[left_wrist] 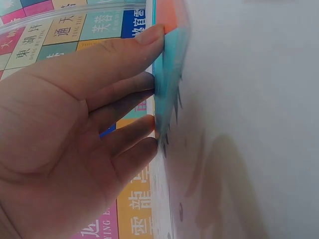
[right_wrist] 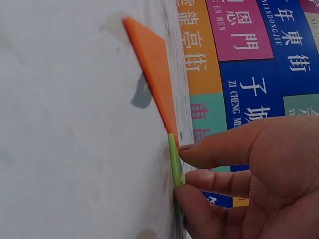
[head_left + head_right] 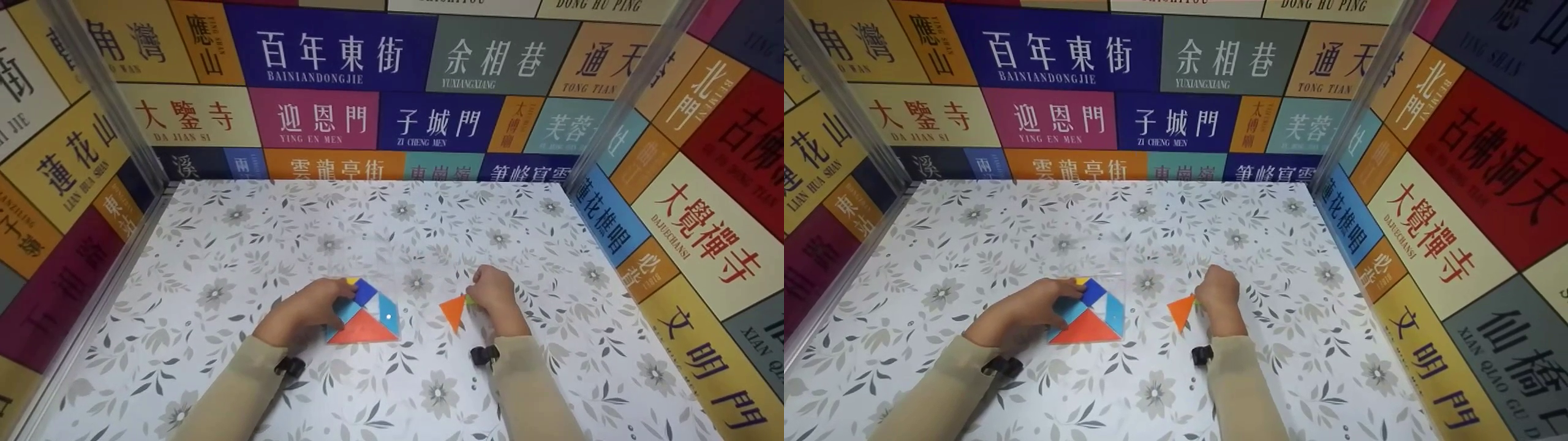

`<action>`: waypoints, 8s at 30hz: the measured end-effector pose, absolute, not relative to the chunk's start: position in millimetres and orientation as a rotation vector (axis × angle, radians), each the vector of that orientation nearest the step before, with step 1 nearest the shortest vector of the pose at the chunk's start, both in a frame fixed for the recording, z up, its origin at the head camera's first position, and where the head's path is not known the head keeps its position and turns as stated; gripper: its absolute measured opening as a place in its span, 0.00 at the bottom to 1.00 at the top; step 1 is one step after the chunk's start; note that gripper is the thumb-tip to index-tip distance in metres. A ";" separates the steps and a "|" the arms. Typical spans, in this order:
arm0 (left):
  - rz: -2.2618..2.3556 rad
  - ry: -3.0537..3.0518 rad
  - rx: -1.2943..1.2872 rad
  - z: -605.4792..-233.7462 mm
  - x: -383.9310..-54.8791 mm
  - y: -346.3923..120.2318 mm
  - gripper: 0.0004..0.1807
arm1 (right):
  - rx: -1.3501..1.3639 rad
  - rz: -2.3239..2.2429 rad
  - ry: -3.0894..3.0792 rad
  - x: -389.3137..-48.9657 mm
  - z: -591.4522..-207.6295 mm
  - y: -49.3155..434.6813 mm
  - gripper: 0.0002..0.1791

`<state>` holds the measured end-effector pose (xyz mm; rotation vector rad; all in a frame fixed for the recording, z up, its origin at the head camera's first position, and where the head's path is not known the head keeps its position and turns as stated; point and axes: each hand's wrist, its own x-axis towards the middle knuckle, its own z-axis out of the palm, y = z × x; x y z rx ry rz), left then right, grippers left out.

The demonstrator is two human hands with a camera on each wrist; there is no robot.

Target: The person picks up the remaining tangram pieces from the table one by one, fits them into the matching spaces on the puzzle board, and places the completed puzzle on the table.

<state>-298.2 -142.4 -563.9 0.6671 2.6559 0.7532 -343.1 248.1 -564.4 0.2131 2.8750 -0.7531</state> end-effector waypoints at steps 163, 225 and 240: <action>0.789 2.658 0.619 -566.9 -299.0 -143.0 0.35 | 0.312 -1.231 2.900 -360.5 -527.0 222.5 0.11; 0.737 2.671 0.658 -566.6 -301.1 -142.5 0.34 | 0.094 -1.493 2.707 -357.5 -539.9 157.8 0.11; 0.756 2.677 0.711 -565.7 -299.3 -144.0 0.33 | 0.067 -1.435 2.706 -354.4 -540.9 145.9 0.11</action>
